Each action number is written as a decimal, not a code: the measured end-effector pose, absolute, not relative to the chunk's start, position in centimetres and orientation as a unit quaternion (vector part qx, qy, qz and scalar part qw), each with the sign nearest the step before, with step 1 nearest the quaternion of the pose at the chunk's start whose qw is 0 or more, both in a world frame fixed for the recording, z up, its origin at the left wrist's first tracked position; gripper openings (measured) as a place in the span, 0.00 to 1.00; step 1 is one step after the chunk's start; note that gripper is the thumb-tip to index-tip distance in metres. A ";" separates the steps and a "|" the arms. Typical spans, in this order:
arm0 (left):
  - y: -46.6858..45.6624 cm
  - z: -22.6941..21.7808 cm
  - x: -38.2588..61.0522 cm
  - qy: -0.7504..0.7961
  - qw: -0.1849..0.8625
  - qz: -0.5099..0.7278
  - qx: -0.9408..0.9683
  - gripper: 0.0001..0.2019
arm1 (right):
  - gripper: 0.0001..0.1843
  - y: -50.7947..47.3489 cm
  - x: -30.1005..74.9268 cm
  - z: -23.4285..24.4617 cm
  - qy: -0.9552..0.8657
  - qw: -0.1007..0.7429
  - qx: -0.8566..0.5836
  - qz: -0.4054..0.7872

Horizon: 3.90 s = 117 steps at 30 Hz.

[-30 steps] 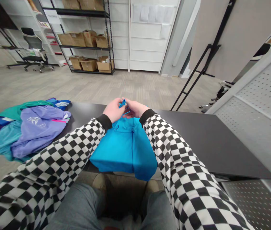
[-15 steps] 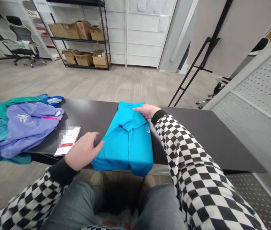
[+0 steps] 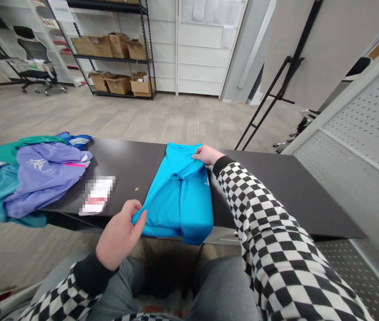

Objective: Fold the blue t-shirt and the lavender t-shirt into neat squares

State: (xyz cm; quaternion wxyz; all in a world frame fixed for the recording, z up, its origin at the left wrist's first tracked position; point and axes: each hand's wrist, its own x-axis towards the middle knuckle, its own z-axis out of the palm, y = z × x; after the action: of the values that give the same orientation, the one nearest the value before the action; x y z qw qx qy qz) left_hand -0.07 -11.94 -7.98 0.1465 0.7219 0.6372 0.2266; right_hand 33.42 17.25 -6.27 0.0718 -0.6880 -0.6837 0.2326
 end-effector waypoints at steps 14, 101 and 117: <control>-19.9 -13.0 3.5 0.585 0.311 0.256 0.704 0.11 | 0.13 15.9 32.9 -7.2 -0.726 0.128 -0.658 0.154; -8.4 -9.4 1.3 0.377 0.130 0.188 0.897 0.25 | 0.24 -7.8 29.5 -7.9 -0.853 0.138 -0.499 0.072; -15.4 -21.9 2.9 0.512 0.505 0.418 0.555 0.28 | 0.06 1.0 24.3 -7.8 -0.692 0.199 -0.652 0.239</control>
State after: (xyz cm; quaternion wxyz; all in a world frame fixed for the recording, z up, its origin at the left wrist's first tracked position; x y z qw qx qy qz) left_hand 2.93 -15.43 -21.88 0.5052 0.5547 0.5124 0.4177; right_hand 24.31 1.00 -7.80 0.1987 -0.6516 -0.6918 0.2394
